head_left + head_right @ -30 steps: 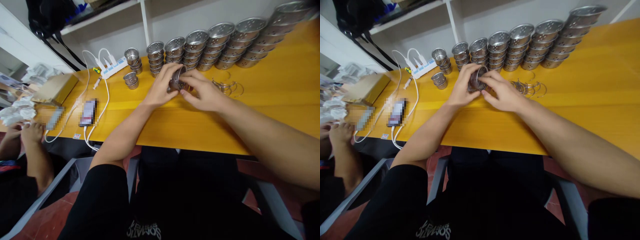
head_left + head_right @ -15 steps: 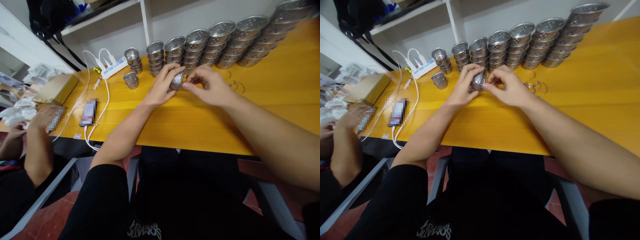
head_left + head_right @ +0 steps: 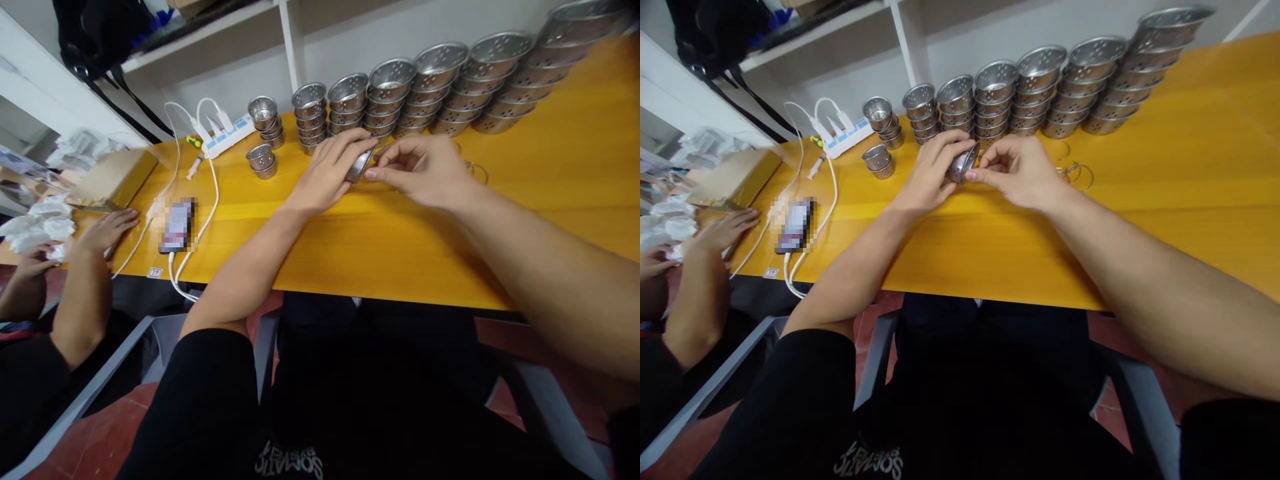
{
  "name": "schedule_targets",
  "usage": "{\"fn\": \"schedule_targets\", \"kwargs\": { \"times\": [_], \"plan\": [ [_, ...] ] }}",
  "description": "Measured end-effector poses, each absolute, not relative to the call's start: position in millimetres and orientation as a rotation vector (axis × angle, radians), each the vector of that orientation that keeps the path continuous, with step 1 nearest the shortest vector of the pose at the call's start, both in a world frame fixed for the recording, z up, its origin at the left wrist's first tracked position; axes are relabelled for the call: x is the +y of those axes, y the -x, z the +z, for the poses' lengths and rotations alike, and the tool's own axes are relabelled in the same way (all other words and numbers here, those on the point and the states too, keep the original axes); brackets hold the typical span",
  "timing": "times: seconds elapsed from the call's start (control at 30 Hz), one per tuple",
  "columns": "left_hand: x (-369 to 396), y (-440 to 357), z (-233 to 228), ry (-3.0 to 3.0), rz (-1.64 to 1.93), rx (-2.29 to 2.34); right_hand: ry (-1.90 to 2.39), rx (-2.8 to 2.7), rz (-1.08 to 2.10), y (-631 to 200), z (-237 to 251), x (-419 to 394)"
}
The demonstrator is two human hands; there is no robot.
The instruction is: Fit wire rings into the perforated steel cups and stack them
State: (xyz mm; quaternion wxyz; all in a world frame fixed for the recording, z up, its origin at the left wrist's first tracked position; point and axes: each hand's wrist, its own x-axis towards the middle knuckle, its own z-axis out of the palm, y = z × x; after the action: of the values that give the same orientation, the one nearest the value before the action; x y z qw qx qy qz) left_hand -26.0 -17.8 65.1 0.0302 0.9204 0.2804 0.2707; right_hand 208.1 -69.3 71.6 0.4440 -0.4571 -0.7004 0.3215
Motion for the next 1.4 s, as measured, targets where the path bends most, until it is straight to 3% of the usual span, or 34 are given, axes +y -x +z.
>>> {"fn": "schedule_targets", "kwargs": {
  "times": [0.27, 0.4, 0.5, 0.67, 0.83, 1.03, 1.4],
  "plan": [
    [-6, 42, 62, -2.585, 0.992, 0.962, 0.934, -1.793, 0.796, -223, 77, -67],
    [19, 64, 38, -2.191, 1.323, 1.167, 1.042, -1.948, 0.391, -257, 65, -48],
    [38, 75, 20, -2.008, 1.332, 1.149, 1.182, -2.209, 0.218, -289, 47, -25],
    [40, 74, 16, -1.897, 1.213, 1.040, 1.263, -2.464, 0.347, -311, 31, -5],
    [28, 72, 26, -2.033, 1.078, 1.029, 1.263, -2.280, 0.160, -277, 42, -31],
    [31, 73, 20, -2.039, 1.013, 0.973, 0.994, -2.292, 0.421, -225, 45, -57],
    [32, 73, 20, -2.068, 0.925, 0.939, 0.925, -2.328, 0.453, -216, 34, -53]
  ]
}}
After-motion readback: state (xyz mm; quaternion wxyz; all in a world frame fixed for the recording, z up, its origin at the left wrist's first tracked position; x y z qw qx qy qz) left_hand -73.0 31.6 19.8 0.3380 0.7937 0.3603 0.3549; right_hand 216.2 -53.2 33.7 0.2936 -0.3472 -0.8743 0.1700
